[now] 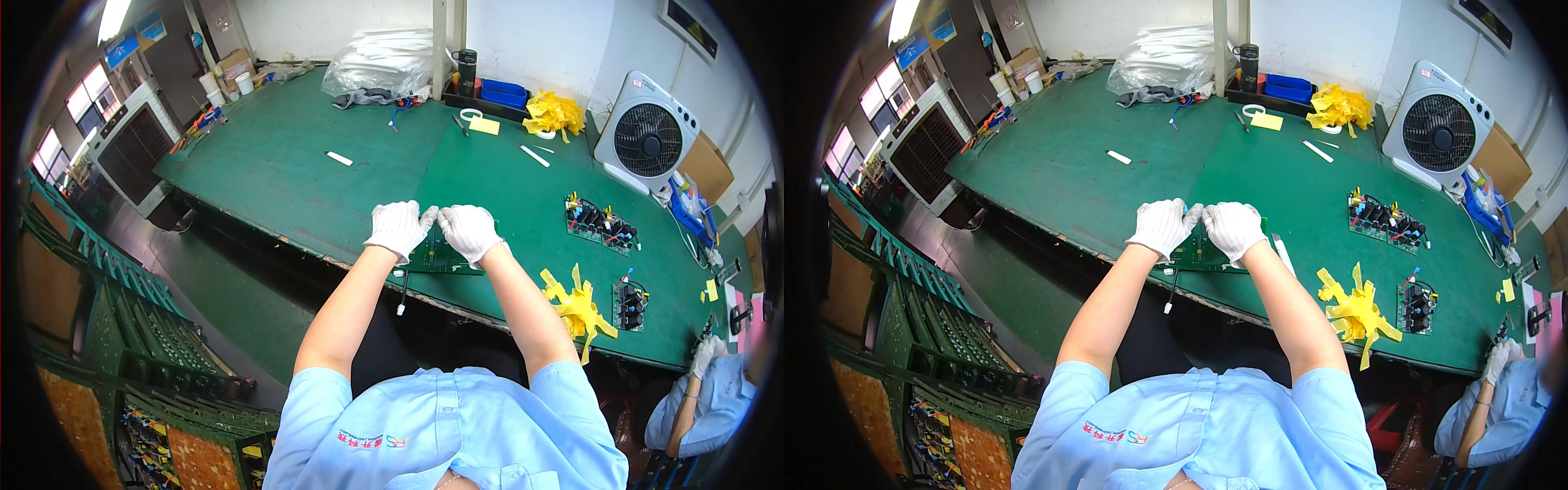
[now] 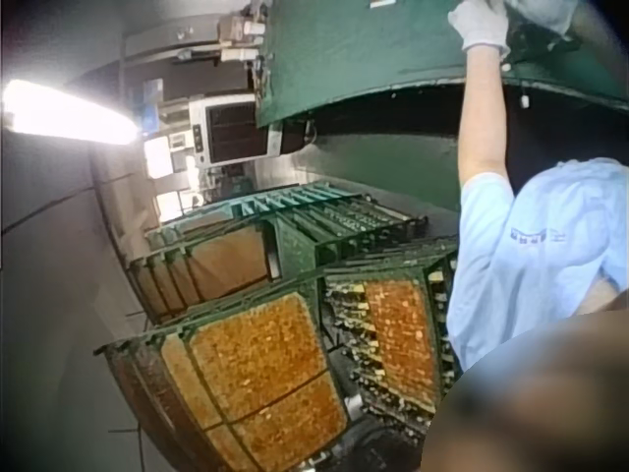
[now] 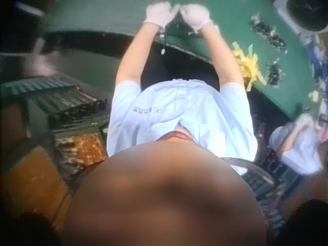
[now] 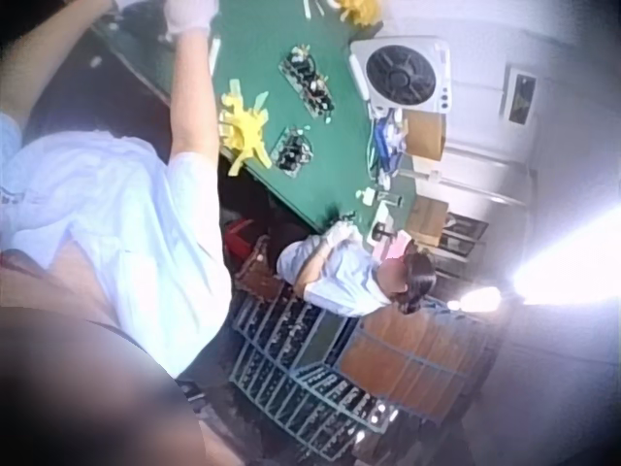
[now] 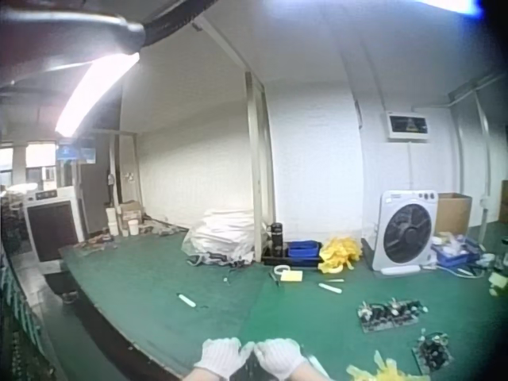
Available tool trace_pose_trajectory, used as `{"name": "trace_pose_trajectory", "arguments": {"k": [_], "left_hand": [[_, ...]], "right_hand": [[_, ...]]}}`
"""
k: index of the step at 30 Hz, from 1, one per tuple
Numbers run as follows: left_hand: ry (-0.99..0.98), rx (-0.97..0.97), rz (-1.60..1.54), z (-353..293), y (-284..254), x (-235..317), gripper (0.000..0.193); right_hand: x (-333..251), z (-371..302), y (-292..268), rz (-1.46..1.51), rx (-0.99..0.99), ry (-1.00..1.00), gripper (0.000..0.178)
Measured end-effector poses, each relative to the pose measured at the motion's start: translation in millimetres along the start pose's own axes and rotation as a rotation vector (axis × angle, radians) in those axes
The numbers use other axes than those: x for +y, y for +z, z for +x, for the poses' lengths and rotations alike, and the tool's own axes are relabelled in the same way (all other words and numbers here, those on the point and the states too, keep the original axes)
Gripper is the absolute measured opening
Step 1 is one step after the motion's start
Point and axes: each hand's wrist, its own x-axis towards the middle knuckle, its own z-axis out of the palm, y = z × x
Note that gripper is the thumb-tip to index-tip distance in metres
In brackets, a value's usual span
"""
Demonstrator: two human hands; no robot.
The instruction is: Assembling and inspecting electronic components on printed circuit boards.
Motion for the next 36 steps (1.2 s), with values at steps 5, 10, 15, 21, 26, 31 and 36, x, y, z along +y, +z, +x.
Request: {"name": "trace_pose_trajectory", "arguments": {"k": [5, 10, 15, 21, 26, 31, 36], "left_hand": [[-0.017, 0.022, 0.025, -3, -5, 6, 0.057], [-0.128, -0.037, -0.002, -3, -6, 15, 0.057], [-0.123, -0.022, 0.011, 1, -8, 23, 0.057], [-0.142, -0.027, 0.03, 9, -6, 33, 0.058], [-0.193, -0.048, 0.056, 14, -9, 39, 0.055], [-0.387, -0.267, 0.065, 30, 4, 23, 0.056], [-0.512, -0.25, 0.09, 20, 0, -16, 0.065]], "right_hand": [[-3, -8, 5, -0.027, 0.101, -0.002, 0.035], [-5, -3, 6, -0.058, 0.105, 0.063, 0.035], [4, -2, 12, -0.045, 0.135, 0.081, 0.034], [14, -2, 21, -0.028, 0.158, 0.122, 0.034], [15, 1, 26, -0.036, 0.217, 0.159, 0.038], [-35, 7, 14, -0.151, 0.127, 0.2, 0.042], [-8, 10, 10, -0.056, 0.142, 0.313, 0.038]]}}
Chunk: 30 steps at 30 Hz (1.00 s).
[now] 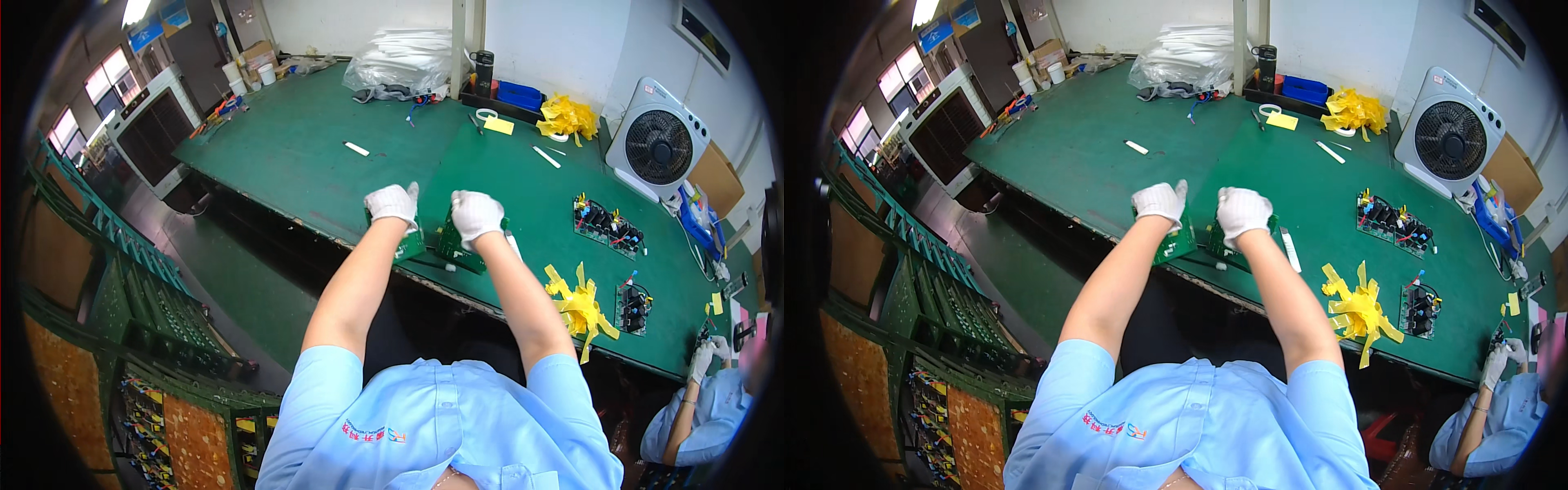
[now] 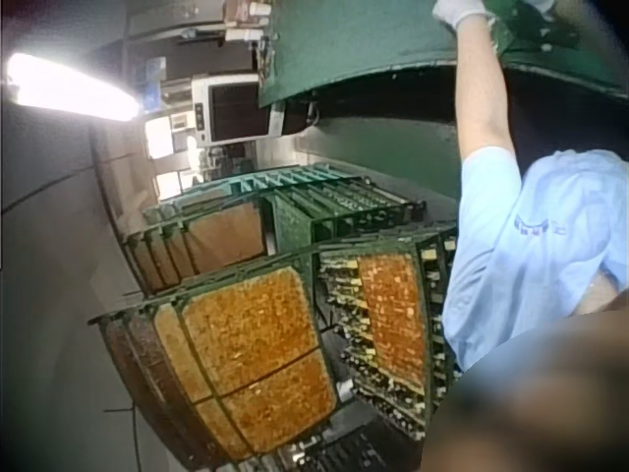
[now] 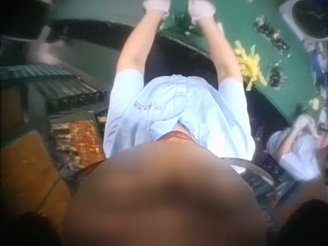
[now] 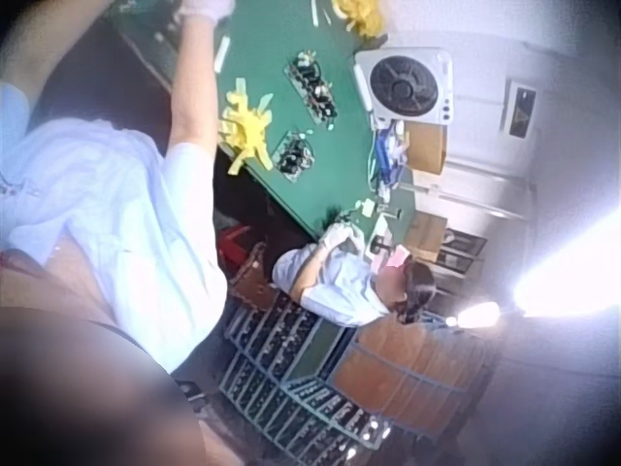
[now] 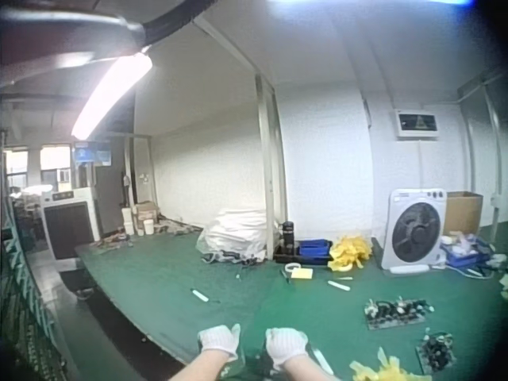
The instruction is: Assembling and inspecting electronic components on printed circuit boards.
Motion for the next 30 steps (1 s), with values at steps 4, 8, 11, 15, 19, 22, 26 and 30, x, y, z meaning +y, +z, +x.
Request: {"name": "trace_pose_trajectory", "arguments": {"k": [4, 8, 11, 15, 19, 22, 26, 30], "left_hand": [[0.048, 0.29, -0.111, 15, -33, -15, 0.062], [0.151, 0.634, -0.062, 34, -24, -24, 0.05], [0.329, 0.75, -0.132, 32, 9, -28, 0.043], [0.382, 0.636, -0.169, -2, 58, -46, 0.038], [0.459, 0.603, -0.27, -29, 102, -66, 0.034], [0.415, 0.587, -0.265, -40, 125, -75, 0.034], [0.407, 0.668, -0.469, -49, 113, -68, 0.022], [0.715, 0.62, -0.763, -53, 69, -12, 0.011]], "right_hand": [[28, 37, -12, 0.094, 0.171, 0.041, 0.044], [22, 42, -15, -0.001, 0.28, 0.023, 0.03], [28, 23, 19, -0.063, 0.38, -0.05, 0.024], [0, -29, 34, 0.019, 0.191, -0.245, 0.021], [-4, -85, 57, 0.067, 0.158, -0.355, 0.03], [-1, -118, 39, 0.151, 0.008, -0.325, 0.034], [38, -110, 5, 0.348, 0.234, -0.246, 0.022], [97, -74, 9, -0.029, 0.119, 0.188, 0.029]]}}
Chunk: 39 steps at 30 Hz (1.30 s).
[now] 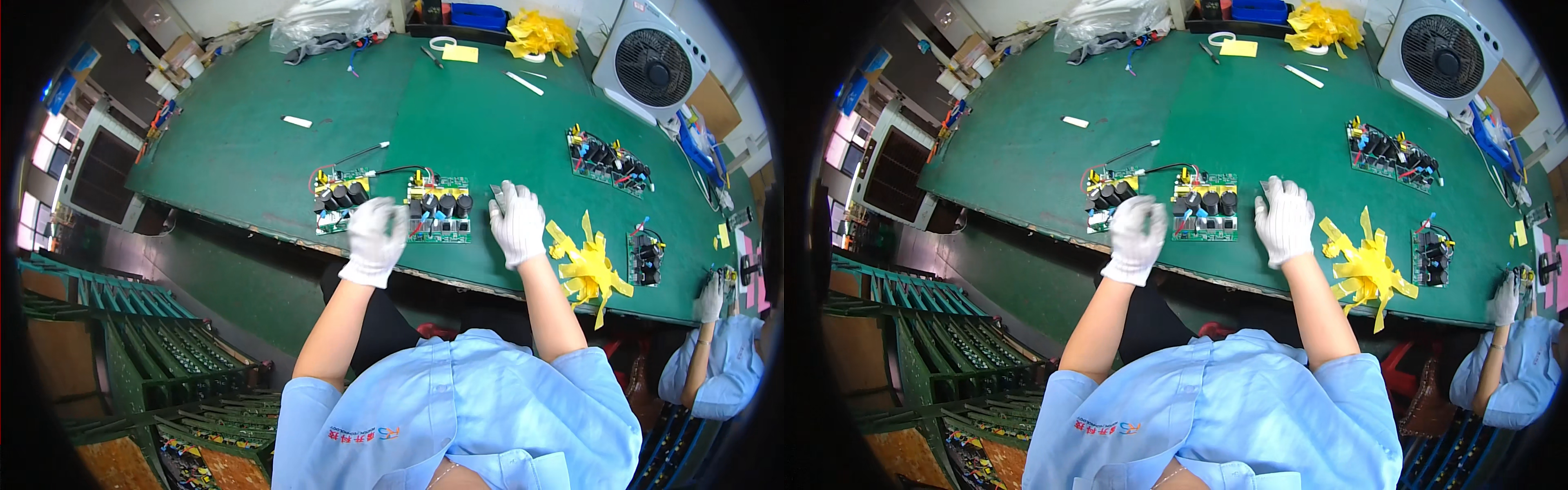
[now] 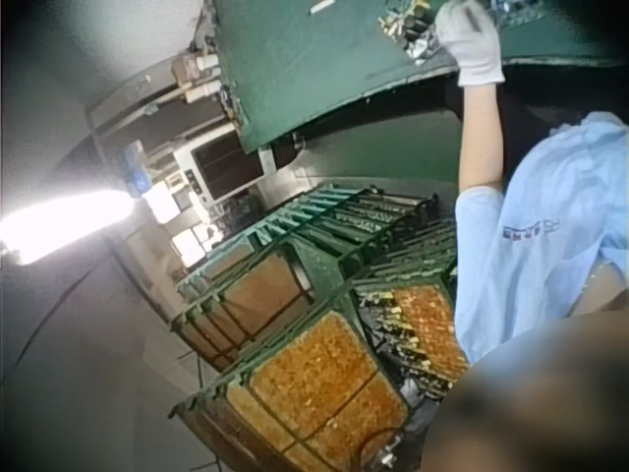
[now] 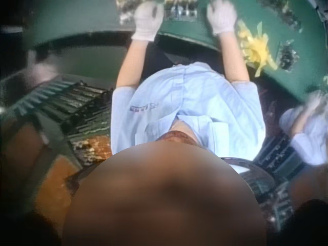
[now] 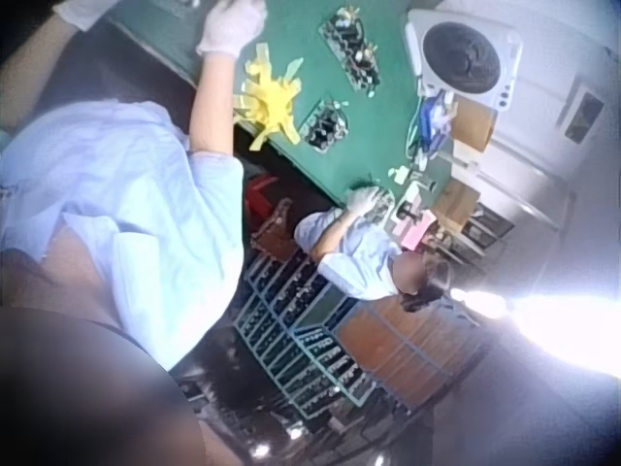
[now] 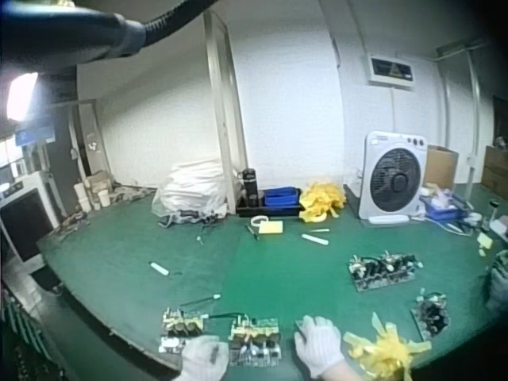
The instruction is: Assembling and inspecting electronic components on printed circuit boards.
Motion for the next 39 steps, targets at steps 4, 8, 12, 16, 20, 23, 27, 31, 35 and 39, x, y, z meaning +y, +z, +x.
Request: {"name": "trace_pose_trajectory", "arguments": {"k": [4, 8, 12, 16, 20, 23, 27, 31, 35, 39], "left_hand": [[-0.023, -0.341, -0.037, 27, 48, 31, 0.029], [0.023, -0.715, 0.256, 31, 72, 45, 0.033], [0.061, -0.99, 0.039, 41, 53, 47, 0.023], [0.206, -0.951, -0.041, 19, 21, 53, 0.023], [-0.034, -0.906, -0.452, 27, 26, 44, 0.016], [-0.044, -0.521, -0.254, 39, 43, 51, 0.014], [0.137, -0.366, -0.093, 30, 76, 58, 0.012], [0.114, -0.564, -0.052, 13, 83, 54, 0.014], [0.138, -0.515, -0.053, 9, 85, 47, 0.012], [0.107, -0.556, -0.053, 14, 85, 52, 0.011]], "right_hand": [[13, 1, 34, -0.144, -0.157, 0.031, 0.024], [13, 1, 43, -0.118, -0.176, 0.054, 0.014], [21, -3, 39, -0.075, -0.24, 0.077, 0.013], [33, -30, 24, 0.17, -0.086, -0.021, 0.011], [22, -53, -9, 0.401, 0.088, -0.108, 0.01], [17, -68, -14, 0.355, -0.116, -0.057, 0.012], [9, -85, -8, 0.351, -0.138, -0.094, 0.011], [7, -89, -15, 0.276, -0.135, -0.078, 0.013], [10, -90, -6, 0.31, -0.046, -0.113, 0.02], [6, -96, 0, 0.318, -0.101, -0.111, 0.019]]}}
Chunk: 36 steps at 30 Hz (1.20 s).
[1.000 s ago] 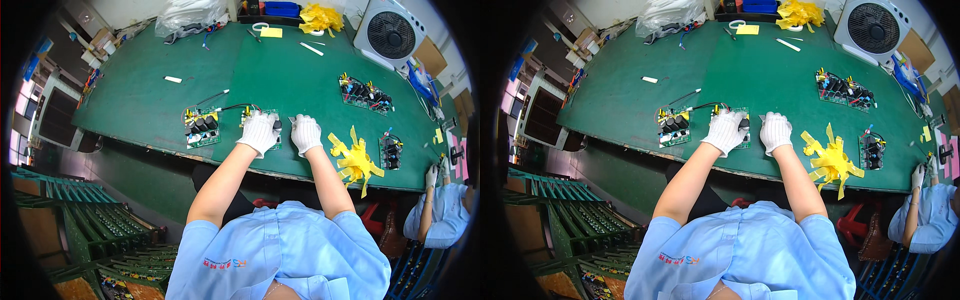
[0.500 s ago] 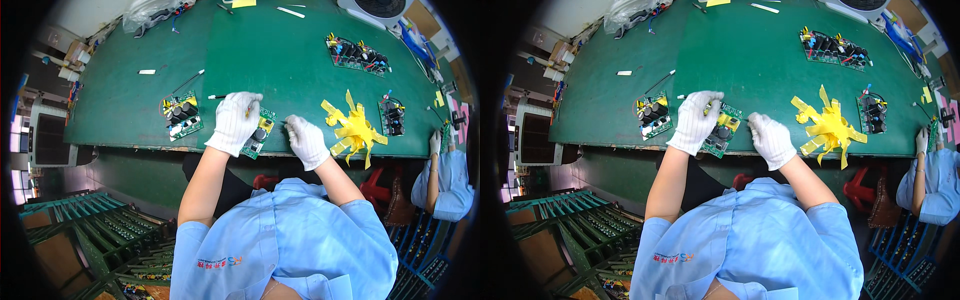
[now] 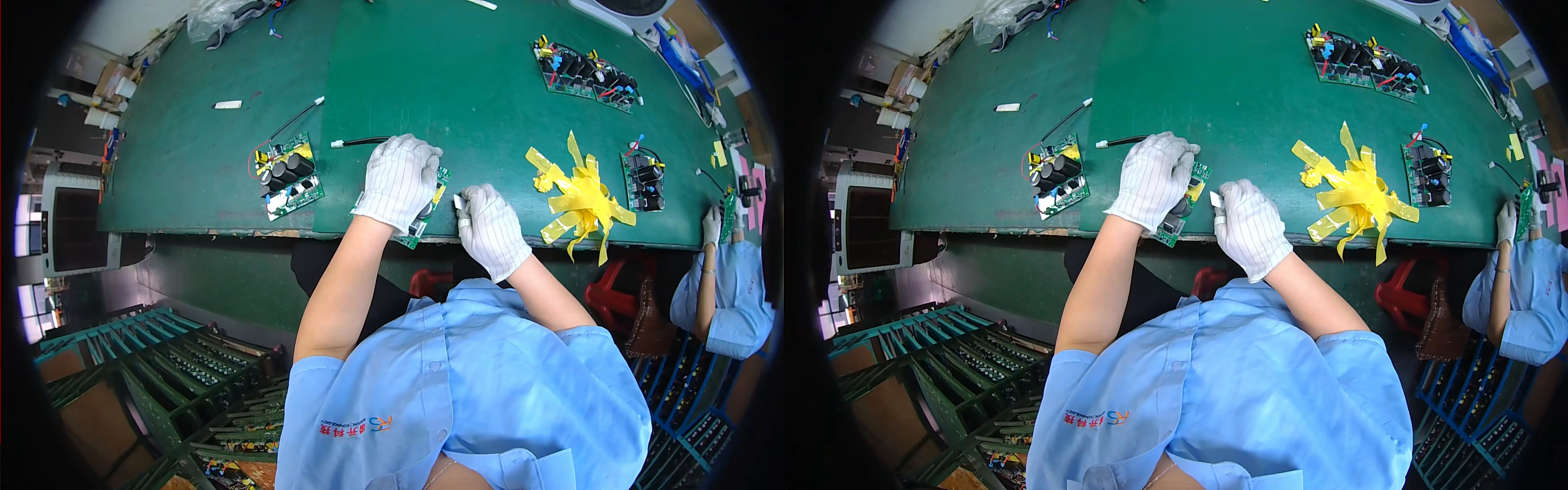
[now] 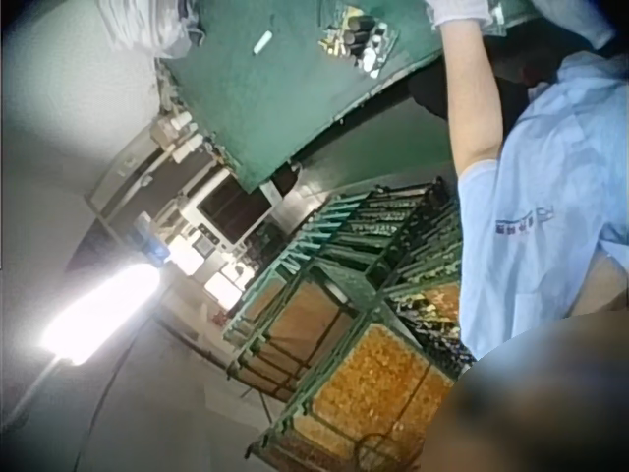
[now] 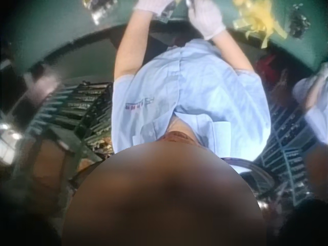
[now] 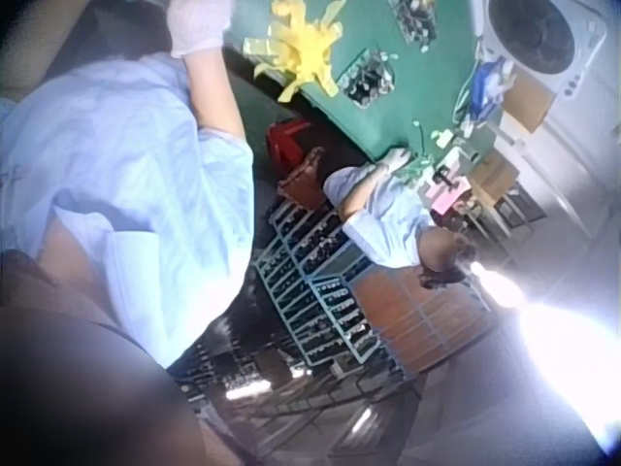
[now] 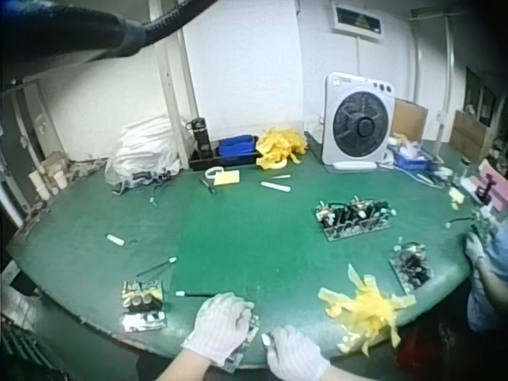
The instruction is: Assembling and inspecting electronic components on printed circuit boards.
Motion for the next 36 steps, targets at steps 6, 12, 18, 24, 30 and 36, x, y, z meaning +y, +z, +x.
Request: {"name": "trace_pose_trajectory", "arguments": {"k": [6, 12, 18, 24, 30, 36], "left_hand": [[-0.099, -0.053, -0.164, 4, -2, -14, 0.017], [-0.16, -0.032, -0.252, 6, -4, -11, 0.017], [-0.144, -0.026, -0.17, 3, -1, -9, 0.017], [-0.162, -0.042, -0.176, 4, 0, -8, 0.018], [-0.183, -0.051, -0.175, 5, -3, -6, 0.018], [-0.167, -0.051, -0.169, 3, 0, -7, 0.018]], "right_hand": [[-6, 4, -3, -0.041, -0.053, -0.047, 0.023], [-5, -5, 5, 0.094, -0.03, 0.023, 0.017], [-9, -6, 8, 0.019, -0.033, -0.052, 0.013], [-14, -5, 9, -0.077, -0.059, -0.066, 0.011], [-20, -4, 12, -0.116, -0.066, -0.021, 0.011], [-17, 2, 13, -0.077, -0.038, 0.07, 0.01]]}}
